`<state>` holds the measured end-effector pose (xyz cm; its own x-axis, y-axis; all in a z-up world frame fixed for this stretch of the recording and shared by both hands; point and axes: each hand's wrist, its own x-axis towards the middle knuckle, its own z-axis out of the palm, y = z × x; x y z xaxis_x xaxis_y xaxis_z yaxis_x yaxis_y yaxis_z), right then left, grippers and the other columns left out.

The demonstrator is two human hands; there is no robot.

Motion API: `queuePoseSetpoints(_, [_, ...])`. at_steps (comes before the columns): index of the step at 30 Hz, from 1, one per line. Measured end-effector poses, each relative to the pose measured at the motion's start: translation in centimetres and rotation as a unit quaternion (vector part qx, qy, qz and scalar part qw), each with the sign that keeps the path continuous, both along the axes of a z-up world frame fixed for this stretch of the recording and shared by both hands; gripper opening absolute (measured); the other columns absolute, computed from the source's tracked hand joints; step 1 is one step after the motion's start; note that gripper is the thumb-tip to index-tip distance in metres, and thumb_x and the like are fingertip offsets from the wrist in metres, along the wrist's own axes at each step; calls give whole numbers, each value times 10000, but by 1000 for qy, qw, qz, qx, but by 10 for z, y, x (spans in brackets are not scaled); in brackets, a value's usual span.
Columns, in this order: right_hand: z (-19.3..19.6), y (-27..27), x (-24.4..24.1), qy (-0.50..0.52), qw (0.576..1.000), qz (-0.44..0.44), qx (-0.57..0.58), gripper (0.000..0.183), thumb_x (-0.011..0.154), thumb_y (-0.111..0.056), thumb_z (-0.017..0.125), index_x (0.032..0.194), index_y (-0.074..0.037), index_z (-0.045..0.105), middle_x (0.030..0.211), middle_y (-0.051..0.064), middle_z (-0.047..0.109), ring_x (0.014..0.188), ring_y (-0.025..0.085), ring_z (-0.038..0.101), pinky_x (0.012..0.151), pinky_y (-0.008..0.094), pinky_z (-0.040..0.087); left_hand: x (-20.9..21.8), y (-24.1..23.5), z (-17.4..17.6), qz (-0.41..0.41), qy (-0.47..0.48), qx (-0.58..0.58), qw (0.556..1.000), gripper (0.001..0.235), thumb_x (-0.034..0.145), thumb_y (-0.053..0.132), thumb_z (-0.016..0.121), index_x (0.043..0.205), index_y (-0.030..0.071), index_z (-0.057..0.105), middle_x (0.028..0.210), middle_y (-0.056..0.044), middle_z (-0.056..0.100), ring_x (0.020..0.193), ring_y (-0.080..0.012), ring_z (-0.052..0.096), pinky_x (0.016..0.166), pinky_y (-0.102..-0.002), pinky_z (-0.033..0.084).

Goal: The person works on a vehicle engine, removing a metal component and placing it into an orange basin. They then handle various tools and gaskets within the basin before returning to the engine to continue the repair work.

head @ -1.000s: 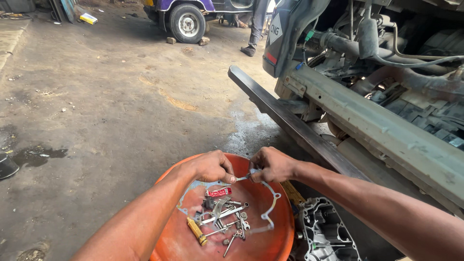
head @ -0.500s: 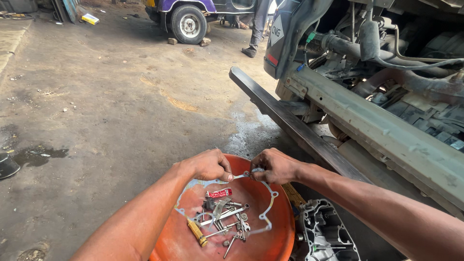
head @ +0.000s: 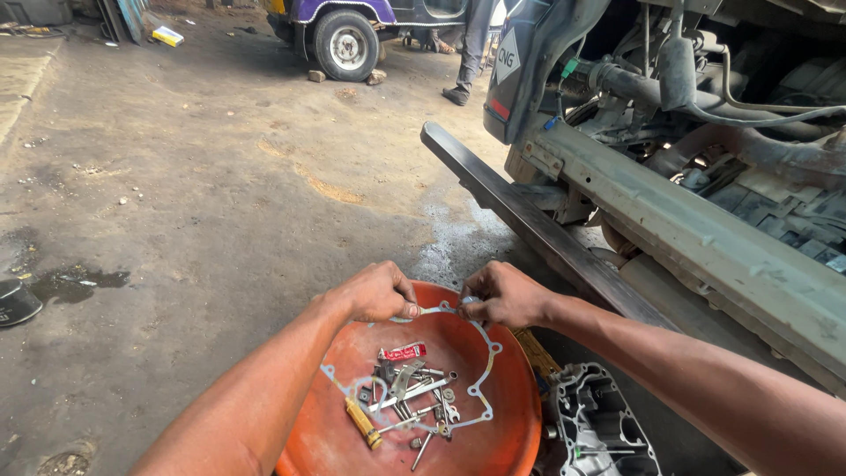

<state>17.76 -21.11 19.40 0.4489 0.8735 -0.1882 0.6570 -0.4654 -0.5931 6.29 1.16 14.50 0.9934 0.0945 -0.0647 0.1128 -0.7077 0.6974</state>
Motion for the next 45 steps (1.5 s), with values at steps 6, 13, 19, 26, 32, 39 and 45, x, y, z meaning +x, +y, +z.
queuePoseSetpoints(6, [-5,-4,-3,-7,999,-44,-13,277,953,-239,665,878,14,750,712,115,728,652,138,708,611,319,614,-3,-3,-4,24,-14,-31,999,199,770,229,832,910,87,845,847,-126,802,785,-197,731,715,-375,547])
queuePoseSetpoints(13, [-9,-13,-2,-9,1000,-14,13,193,871,-157,707,916,14,782,775,102,785,685,137,740,658,312,626,0,-5,-11,31,21,-73,997,178,780,208,820,903,81,845,845,-116,803,802,-201,715,723,-396,544])
queuePoseSetpoints(19, [-16,-15,-6,11,999,-47,-13,279,961,-250,641,932,-1,763,713,77,731,623,127,678,590,309,572,0,-3,-24,39,9,-124,991,157,765,157,818,901,84,847,862,-81,805,850,-158,715,790,-356,541])
queuePoseSetpoints(26, [-18,-18,-2,-3,999,-31,30,272,933,-235,651,881,15,744,669,62,692,623,119,628,583,329,529,-2,-1,-22,49,16,-143,988,143,774,162,828,876,62,837,870,-99,810,888,-189,724,829,-368,538])
queuePoseSetpoints(32, [-18,-20,-1,-16,998,-18,61,221,897,-203,634,855,-18,748,683,33,702,634,93,623,597,325,521,-5,0,-17,66,26,-154,986,152,781,170,830,900,76,842,915,-93,816,932,-189,727,875,-375,537])
queuePoseSetpoints(39, [-11,-20,-8,-73,996,-23,46,205,864,-174,658,833,11,739,609,72,644,562,110,544,540,360,454,-1,3,-23,60,41,-163,984,167,778,163,835,918,74,845,942,-88,822,957,-184,739,895,-373,540])
queuePoseSetpoints(45, [-7,-19,-11,-52,998,-40,19,212,907,-212,651,860,-16,720,582,72,630,534,107,574,531,329,466,0,7,-28,82,26,-158,984,173,777,171,841,915,67,842,930,-91,814,952,-195,732,871,-377,545])
